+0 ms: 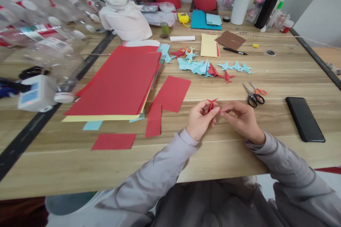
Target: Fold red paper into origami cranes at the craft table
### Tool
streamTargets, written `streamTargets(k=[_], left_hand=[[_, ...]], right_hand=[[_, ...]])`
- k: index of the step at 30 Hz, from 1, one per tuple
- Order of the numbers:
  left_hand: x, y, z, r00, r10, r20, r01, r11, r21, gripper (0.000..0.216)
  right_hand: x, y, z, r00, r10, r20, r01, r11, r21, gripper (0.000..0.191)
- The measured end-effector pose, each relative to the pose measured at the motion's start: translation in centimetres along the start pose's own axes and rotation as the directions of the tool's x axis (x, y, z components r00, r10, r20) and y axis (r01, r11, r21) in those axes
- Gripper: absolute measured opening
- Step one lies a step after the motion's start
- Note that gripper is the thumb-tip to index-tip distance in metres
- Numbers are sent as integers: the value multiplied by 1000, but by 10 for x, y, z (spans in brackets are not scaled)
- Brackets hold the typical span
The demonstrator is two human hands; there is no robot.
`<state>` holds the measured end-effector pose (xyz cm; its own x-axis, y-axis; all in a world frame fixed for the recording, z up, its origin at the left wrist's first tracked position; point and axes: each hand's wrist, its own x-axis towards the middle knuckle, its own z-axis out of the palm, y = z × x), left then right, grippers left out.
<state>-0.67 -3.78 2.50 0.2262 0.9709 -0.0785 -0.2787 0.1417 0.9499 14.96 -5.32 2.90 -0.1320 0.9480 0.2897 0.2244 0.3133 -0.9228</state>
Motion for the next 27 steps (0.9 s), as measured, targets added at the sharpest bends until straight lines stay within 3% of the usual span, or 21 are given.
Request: streamTargets(k=[9,14,27], left_hand=[[1,0,1,997,55,-56,-56,998,-29,35],[1,-1,1,994,79,-77,-81,997,-20,36],[2,1,1,995,79,-68,-80,997,-14,34]], right_hand=[[3,-2,2,991,116,-61,-107,985,132,15],[5,-2,1,966,253,46,-257,939,230,27],[9,-7,-1,957,284,58,-289,919,270,32]])
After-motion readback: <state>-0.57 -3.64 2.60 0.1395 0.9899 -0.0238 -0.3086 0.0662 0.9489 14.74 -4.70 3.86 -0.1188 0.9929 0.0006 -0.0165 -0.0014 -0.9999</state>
